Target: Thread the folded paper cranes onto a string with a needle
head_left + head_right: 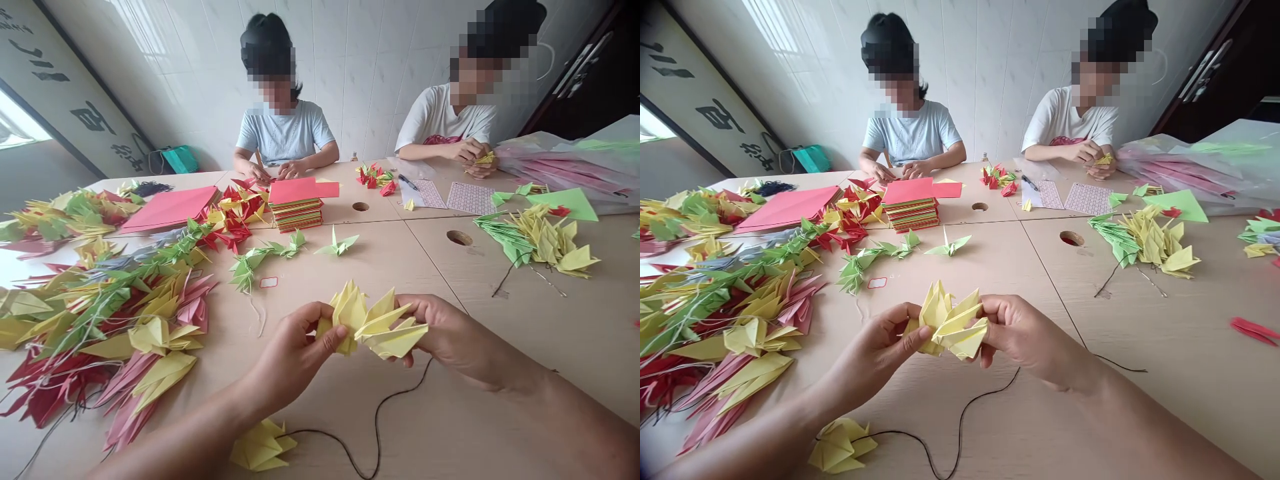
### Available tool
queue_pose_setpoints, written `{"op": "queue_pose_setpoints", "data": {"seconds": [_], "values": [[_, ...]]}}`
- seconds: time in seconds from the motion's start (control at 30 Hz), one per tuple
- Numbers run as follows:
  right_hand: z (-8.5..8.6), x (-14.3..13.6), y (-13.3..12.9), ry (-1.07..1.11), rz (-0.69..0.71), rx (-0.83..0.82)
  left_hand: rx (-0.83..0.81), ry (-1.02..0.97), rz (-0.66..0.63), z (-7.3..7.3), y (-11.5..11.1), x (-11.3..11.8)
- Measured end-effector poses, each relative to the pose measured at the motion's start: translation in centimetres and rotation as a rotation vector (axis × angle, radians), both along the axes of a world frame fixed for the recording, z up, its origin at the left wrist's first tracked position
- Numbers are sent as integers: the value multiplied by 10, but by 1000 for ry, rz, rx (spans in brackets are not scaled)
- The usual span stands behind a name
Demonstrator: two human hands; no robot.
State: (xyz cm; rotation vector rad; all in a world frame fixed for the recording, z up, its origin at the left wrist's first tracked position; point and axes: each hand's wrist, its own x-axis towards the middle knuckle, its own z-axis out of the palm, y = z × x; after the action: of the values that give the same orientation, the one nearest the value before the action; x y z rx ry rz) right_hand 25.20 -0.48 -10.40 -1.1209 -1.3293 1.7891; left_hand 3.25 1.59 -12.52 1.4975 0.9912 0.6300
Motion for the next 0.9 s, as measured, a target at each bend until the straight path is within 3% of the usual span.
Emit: {"op": "queue_pose_setpoints", "data": {"seconds": [0.3,0.5,0.7,0.9], "values": [[-4,-7,-2,-93,-103,19,-145,-199,-119,5,-4,3],[-3,-9,-5,-51,-60,50,-147,-147,-67,8,-4,4],[-4,-10,-8,57,-60,142,-145,-145,61,10,-1,4],[-7,-15,-6,-79,-168,142,-166,-172,3,7,-4,3]]}}
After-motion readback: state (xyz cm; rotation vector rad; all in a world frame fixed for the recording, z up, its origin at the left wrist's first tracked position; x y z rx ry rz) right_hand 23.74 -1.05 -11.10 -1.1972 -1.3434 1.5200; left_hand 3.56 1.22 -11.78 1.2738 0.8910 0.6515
